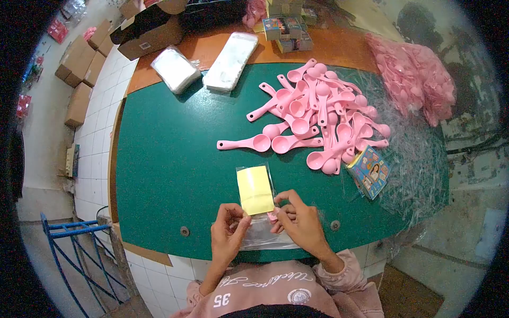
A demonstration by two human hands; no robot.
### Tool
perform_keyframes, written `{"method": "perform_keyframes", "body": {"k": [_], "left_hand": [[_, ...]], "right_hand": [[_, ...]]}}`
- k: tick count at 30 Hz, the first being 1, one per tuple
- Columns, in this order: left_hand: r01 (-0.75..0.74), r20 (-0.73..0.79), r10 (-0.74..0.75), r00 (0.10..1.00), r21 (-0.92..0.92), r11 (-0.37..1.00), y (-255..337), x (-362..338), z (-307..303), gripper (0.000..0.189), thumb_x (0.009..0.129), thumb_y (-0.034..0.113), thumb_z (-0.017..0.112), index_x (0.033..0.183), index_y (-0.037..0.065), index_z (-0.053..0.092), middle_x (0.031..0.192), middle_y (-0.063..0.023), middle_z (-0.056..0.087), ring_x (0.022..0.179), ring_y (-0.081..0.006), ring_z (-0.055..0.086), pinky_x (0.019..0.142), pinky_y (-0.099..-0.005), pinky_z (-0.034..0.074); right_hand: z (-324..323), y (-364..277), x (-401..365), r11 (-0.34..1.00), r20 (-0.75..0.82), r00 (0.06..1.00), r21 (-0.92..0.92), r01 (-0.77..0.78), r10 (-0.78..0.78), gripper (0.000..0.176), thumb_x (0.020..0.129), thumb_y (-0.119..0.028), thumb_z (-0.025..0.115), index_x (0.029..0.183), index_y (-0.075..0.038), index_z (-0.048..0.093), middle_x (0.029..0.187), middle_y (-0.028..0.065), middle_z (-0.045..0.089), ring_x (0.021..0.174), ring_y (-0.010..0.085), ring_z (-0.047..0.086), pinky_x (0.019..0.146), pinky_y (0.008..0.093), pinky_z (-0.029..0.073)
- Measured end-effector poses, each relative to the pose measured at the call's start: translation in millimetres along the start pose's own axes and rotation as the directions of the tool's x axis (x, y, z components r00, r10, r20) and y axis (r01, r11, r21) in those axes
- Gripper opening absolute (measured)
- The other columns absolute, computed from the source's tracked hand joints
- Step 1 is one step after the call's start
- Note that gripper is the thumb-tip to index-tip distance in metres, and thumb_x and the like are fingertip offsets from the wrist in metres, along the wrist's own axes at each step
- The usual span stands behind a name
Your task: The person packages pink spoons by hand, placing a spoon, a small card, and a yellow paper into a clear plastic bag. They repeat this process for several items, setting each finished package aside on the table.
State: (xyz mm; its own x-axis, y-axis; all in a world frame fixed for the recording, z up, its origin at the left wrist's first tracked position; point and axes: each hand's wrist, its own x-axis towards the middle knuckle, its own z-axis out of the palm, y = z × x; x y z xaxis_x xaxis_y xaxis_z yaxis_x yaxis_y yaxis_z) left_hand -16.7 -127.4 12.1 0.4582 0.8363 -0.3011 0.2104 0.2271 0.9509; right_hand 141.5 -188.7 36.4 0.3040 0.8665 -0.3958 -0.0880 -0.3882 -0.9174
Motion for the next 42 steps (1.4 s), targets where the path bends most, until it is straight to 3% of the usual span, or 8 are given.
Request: {"method": "perform_keyframes", "body": {"k": [5,7,13,14,19,29,32,42], "left_hand": [[-0.012,0.089,0.006,0.996,0.070,0.997,8,7,-11,0.024,0.083,0.003,0.054,0.107,0.002,0.053,0.092,-0.0034,0.056,0.074,-0.0056,0.050,0.060,-0.0178,0.043],[-0.064,0.008,0.064,0.998,0.155,0.986,20,13,-28,0.032,0.081,0.003,0.054,0.114,0.003,0.052,0.102,-0.0035,0.057,0.082,-0.0069,0.050,0.061,-0.0182,0.043],[-0.096,-0.385,0.502,0.775,0.712,0.695,26,42,-100,0.025,0.081,0.006,0.055,0.106,0.004,0.057,0.103,-0.0094,0.058,0.084,-0.0210,0.054,0.074,-0.0327,0.045],[0.050,-0.287,0.730,0.620,0.943,0.328,29,44,-102,0.023,0.081,0.008,0.055,0.104,0.005,0.057,0.102,-0.0109,0.058,0.087,-0.0255,0.054,0.077,-0.0369,0.044],[-0.507,0.301,0.409,0.861,0.540,0.671,31,34,-19,0.025,0.070,0.014,0.067,0.093,0.006,0.059,0.096,-0.0126,0.055,0.088,-0.0285,0.056,0.073,-0.0360,0.046],[-0.589,0.427,0.433,0.794,0.364,0.722,13,51,9,0.016,0.072,0.006,0.065,0.083,0.002,0.053,0.078,-0.0095,0.058,0.068,-0.0230,0.060,0.061,-0.0294,0.046],[-0.294,0.369,0.246,0.896,0.080,0.952,17,49,8,0.015,0.075,0.007,0.065,0.081,0.001,0.052,0.079,-0.0084,0.062,0.075,-0.0156,0.062,0.066,-0.0252,0.048],[-0.342,0.361,0.271,0.892,0.148,0.928,5,58,8,0.015,0.082,0.015,0.059,0.088,0.002,0.062,0.078,-0.0067,0.066,0.070,-0.0160,0.063,0.065,-0.0253,0.049]], "right_hand": [[-10,-9,6,0.990,0.053,0.998,-0.137,-0.023,0.030,0.020,0.084,-0.002,0.051,0.103,0.002,0.050,0.073,0.0113,0.062,0.061,0.0170,0.062,0.053,0.0248,0.050],[-28,-12,18,0.636,0.053,0.885,-0.675,0.374,-0.463,0.019,0.081,-0.004,0.051,0.099,-0.001,0.053,0.086,0.0157,0.060,0.075,0.0264,0.061,0.064,0.0343,0.049],[-97,-14,54,0.193,-0.005,0.797,-0.971,0.140,-0.604,0.021,0.073,-0.004,0.048,0.093,-0.004,0.056,0.093,0.0094,0.054,0.092,0.0267,0.049,0.078,0.0374,0.039],[-100,-13,55,0.139,0.040,0.813,-0.979,0.147,-0.580,0.022,0.072,-0.004,0.049,0.092,-0.005,0.056,0.091,0.0081,0.053,0.093,0.0254,0.049,0.079,0.0370,0.038],[-100,-17,56,0.046,0.120,0.798,-0.982,0.182,-0.590,0.023,0.067,0.000,0.058,0.089,-0.006,0.058,0.090,0.0062,0.053,0.090,0.0250,0.048,0.075,0.0367,0.037],[-76,-31,-18,0.748,-0.120,0.855,-0.555,0.363,-0.504,0.029,0.075,0.004,0.057,0.103,-0.002,0.057,0.084,0.0094,0.053,0.076,0.0200,0.054,0.069,0.0286,0.044],[-60,-12,-19,0.894,-0.424,0.794,-0.307,0.326,-0.436,0.026,0.076,0.003,0.060,0.102,0.001,0.054,0.086,0.0066,0.056,0.078,0.0128,0.055,0.069,0.0243,0.045],[-47,-8,-19,0.872,-0.516,0.704,-0.322,0.368,-0.487,0.021,0.081,-0.004,0.059,0.100,0.001,0.053,0.079,0.0059,0.056,0.071,0.0107,0.056,0.063,0.0223,0.047]]}}
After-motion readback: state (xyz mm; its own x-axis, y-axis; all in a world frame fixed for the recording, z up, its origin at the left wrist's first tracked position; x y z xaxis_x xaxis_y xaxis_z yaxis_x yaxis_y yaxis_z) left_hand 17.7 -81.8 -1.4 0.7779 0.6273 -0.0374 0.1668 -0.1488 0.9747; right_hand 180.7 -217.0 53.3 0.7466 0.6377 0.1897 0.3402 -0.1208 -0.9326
